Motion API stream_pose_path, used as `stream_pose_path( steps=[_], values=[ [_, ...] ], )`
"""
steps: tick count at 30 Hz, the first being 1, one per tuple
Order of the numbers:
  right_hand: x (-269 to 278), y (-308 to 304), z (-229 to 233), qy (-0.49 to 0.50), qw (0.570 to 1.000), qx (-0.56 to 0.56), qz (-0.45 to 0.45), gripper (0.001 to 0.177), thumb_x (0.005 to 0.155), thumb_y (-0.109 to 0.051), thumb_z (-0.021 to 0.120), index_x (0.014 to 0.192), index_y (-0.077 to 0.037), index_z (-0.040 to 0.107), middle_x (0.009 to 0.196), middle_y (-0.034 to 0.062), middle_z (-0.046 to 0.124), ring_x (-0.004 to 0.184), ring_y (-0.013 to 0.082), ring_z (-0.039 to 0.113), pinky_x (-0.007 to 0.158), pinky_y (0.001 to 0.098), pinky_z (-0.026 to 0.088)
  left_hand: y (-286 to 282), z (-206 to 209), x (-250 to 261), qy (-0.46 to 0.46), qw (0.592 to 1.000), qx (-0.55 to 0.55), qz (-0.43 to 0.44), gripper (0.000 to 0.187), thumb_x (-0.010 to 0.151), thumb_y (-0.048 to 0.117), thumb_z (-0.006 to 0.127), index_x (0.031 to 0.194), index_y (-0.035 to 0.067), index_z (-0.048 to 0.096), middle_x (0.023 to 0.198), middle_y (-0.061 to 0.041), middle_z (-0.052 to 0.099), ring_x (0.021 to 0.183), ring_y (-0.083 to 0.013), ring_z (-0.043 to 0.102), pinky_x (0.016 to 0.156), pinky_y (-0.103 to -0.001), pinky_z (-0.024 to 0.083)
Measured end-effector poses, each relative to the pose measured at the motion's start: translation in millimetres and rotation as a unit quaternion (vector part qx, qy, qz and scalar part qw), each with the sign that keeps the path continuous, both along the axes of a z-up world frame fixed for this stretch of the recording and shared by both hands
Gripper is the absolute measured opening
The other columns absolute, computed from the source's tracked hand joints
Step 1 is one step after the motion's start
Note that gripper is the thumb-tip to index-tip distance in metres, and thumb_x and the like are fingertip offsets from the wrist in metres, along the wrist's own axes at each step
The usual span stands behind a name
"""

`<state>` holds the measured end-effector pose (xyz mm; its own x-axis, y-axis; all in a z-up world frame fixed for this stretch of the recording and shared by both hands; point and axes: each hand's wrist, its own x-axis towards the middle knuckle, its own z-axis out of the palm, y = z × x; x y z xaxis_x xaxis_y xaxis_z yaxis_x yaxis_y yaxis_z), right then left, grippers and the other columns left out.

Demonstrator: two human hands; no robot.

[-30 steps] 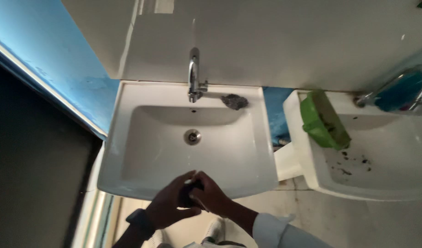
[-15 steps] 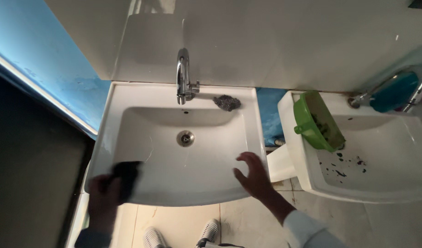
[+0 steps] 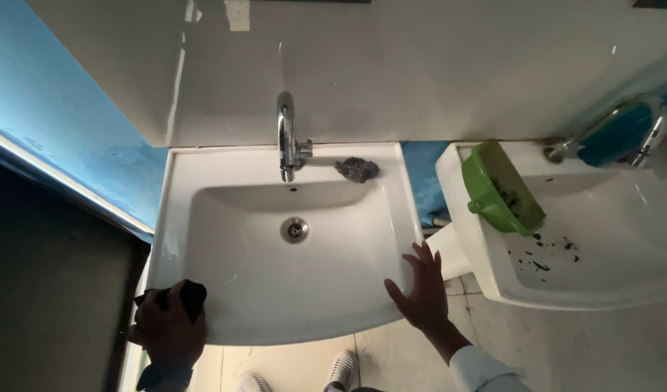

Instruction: The person scrubs a white bathroom sink with a steel wool pad and a dark cloth, repeatedly rinsing the cloth under the faucet and wiping the basin and faucet. The person also wipes the adjacent wall and the edge of a second sink.

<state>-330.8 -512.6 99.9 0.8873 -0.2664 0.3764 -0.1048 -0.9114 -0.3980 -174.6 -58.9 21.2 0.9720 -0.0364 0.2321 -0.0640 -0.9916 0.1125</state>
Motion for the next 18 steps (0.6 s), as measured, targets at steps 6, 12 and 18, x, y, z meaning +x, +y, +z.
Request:
stream_pose_path(
  steps=[6,12,18],
  values=[
    [2.0,3.7,-2.6,0.013,1.0,-0.017,-0.022,0.063,0.079,-0.039,0.076,0.126,-0.003,0.055,0.145,0.0199,0.048,0.147,0.0396,0.035,0.124,0.0596,0.018,3.3,11.9,32.4,-0.116,0.99,0.074,-0.034,0.084,0.09,0.062,0.065,0.156,0.013,0.046,0.161,-0.025,0.041,0.15,-0.0432,0.043,0.116,-0.073,0.031],
    [3.3,4.6,4.3,0.033,0.999,-0.01,-0.03,0.062,0.078,-0.039,0.076,0.124,-0.003,0.055,0.145,0.02,0.049,0.147,0.0394,0.035,0.122,0.0591,0.02,-3.0,-9.5,118.3,-0.053,0.997,-0.044,-0.035,0.098,0.087,0.062,0.064,0.167,0.014,0.032,0.166,-0.03,0.034,0.148,-0.0509,0.04,0.108,-0.073,0.038],
    [3.6,7.6,9.3,0.072,0.997,-0.018,-0.034,0.065,0.076,-0.036,0.076,0.128,-0.004,0.054,0.143,0.0203,0.048,0.145,0.0398,0.035,0.121,0.0605,0.019,-33.8,-27.9,234.3,-0.05,0.992,-0.088,-0.074,0.104,0.095,0.059,0.066,0.173,0.006,0.024,0.164,-0.036,0.031,0.142,-0.055,0.042,0.115,-0.063,0.042]
  ],
)
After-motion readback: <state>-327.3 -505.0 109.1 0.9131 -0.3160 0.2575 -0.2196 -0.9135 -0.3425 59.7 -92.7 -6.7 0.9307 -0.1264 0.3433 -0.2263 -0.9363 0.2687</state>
